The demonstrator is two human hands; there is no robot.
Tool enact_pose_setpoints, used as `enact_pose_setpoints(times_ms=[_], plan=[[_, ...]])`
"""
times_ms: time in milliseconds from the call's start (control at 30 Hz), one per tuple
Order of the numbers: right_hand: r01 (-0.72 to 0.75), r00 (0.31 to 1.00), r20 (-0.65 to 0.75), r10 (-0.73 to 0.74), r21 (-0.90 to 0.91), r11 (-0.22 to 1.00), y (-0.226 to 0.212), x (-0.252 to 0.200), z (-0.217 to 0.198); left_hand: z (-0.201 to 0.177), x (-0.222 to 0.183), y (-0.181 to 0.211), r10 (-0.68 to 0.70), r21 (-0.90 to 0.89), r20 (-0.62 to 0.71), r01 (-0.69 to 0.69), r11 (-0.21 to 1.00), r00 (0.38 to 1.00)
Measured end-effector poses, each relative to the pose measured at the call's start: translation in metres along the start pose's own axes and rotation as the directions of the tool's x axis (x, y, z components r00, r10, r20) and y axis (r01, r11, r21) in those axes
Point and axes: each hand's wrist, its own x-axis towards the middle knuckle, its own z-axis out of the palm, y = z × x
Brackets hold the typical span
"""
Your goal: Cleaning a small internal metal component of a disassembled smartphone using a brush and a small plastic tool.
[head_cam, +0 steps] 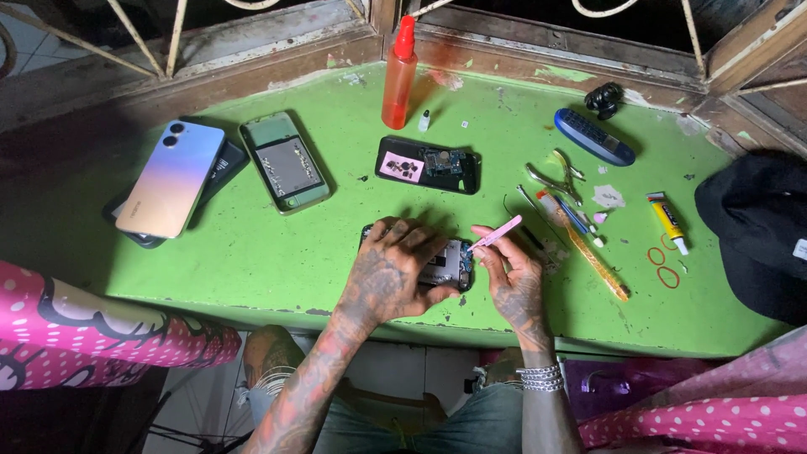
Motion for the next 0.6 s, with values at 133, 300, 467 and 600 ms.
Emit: enact_pose_setpoints(times_ms=[133, 300, 467, 600], plan=[[-0.006, 1.0, 0.01, 0.007, -0.015, 1.0, -0.0057, 0.0008, -0.0005, -0.0018, 0.0006, 0.0008, -0.007, 0.007, 0.003, 0.007, 1.0, 1.0], [0.052, 0.998, 0.029, -0.051, -0.038, 0.998, -0.0114, 0.004, -0.001, -0.0006, -0.0006, 0.0001, 0.014, 0.012, -0.027, -0.013, 1.0, 1.0], [0.075, 0.997, 0.036, -0.073, -0.047, 0.996, -0.0082, 0.0048, -0.0013, 0.0035, -0.0015, -0.0009, 0.006, 0.004, -0.034, -0.006, 1.0, 0.999], [0.057, 0.998, 0.007, -0.056, -0.038, 0.998, -0.0063, 0.0039, -0.0024, 0.0043, -0.0019, -0.0012, 0.012, 0.003, -0.052, -0.011, 1.0, 0.999]])
